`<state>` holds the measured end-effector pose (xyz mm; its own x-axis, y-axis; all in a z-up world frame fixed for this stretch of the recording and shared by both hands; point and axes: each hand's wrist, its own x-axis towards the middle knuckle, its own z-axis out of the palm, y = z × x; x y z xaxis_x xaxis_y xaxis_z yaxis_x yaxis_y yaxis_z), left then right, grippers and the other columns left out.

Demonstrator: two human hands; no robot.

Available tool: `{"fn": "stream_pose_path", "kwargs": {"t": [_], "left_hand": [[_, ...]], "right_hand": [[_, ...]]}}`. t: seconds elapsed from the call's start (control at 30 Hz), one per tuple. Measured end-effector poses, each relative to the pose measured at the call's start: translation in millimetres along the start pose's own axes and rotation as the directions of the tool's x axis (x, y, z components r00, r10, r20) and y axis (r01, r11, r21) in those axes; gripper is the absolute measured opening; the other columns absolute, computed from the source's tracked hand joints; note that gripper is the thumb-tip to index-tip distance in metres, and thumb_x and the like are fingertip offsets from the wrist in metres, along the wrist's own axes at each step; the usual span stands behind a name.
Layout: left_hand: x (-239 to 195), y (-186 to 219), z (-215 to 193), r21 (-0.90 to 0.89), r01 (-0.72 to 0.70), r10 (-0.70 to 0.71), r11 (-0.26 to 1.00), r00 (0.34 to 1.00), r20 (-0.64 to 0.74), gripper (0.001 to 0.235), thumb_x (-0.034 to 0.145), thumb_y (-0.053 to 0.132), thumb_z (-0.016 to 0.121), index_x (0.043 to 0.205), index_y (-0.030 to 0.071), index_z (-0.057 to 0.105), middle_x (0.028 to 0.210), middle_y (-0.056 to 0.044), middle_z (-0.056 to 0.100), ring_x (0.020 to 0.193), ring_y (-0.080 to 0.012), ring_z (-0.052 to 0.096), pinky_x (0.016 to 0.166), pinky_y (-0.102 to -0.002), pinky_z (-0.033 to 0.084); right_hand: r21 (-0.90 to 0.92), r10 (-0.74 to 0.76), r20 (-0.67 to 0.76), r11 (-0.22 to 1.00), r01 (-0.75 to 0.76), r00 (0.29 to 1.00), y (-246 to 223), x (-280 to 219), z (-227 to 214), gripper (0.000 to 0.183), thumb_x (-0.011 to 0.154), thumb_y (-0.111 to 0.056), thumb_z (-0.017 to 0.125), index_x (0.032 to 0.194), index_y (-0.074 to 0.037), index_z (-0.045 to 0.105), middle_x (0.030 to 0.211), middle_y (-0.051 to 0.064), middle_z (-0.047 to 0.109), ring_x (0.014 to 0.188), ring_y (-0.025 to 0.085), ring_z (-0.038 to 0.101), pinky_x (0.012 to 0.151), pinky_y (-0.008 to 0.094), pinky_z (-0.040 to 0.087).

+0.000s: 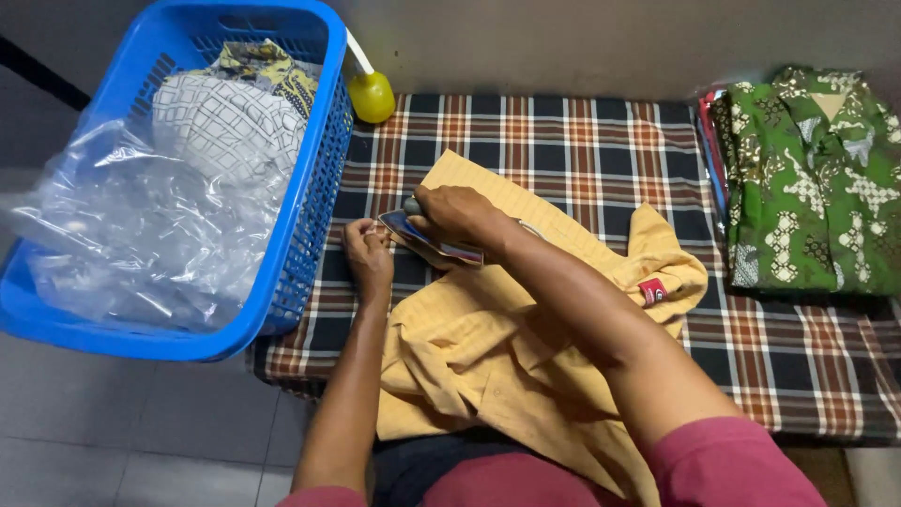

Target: The person irons a yellow short-sleeved shirt on a plaid-covered ironing board. They smooth the fabric with one hand while moving the iron with the other, then flip the shirt to iron the back and collar before returning to the front.

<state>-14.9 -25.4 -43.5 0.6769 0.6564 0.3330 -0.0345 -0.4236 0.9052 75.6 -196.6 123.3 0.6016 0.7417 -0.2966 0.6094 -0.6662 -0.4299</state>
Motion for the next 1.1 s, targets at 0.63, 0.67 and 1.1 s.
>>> {"fn": "stream_pose_path", "kwargs": {"t": [0.63,0.67,1.1], "left_hand": [[-18,69,28,0.5,-0.52,-0.11,0.693,0.608,0.786,0.067,0.107,0.049,0.033,0.161,0.009,0.028,0.171,-0.02,0.017,0.16,-0.0354,0.011,0.126,-0.061,0.006],[-18,72,26,0.51,-0.523,-0.116,0.683,0.613,0.782,0.067,0.107,0.049,0.033,0.162,0.009,0.028,0.171,-0.02,0.017,0.16,-0.0346,0.01,0.127,-0.06,0.005],[-24,66,28,0.51,-0.553,-0.044,0.659,0.648,0.76,0.07,0.105,0.049,0.037,0.161,0.007,0.031,0.17,-0.02,0.022,0.159,-0.0326,0.015,0.126,-0.057,0.01]], "right_hand": [[0.004,0.244,-0.174,0.969,-0.247,0.954,56,-14,-22,0.041,0.101,-0.042,0.05,0.118,-0.005,0.054,0.103,0.027,0.073,0.101,0.05,0.072,0.087,0.062,0.056],[-0.007,0.268,-0.186,0.962,-0.274,0.945,53,-18,-24,0.04,0.102,-0.041,0.049,0.118,-0.005,0.054,0.102,0.028,0.073,0.1,0.05,0.072,0.086,0.061,0.056],[-0.009,0.282,-0.216,0.957,-0.291,0.935,85,-15,-26,0.045,0.103,-0.041,0.051,0.123,-0.002,0.057,0.103,0.03,0.072,0.1,0.051,0.072,0.085,0.061,0.056]]}}
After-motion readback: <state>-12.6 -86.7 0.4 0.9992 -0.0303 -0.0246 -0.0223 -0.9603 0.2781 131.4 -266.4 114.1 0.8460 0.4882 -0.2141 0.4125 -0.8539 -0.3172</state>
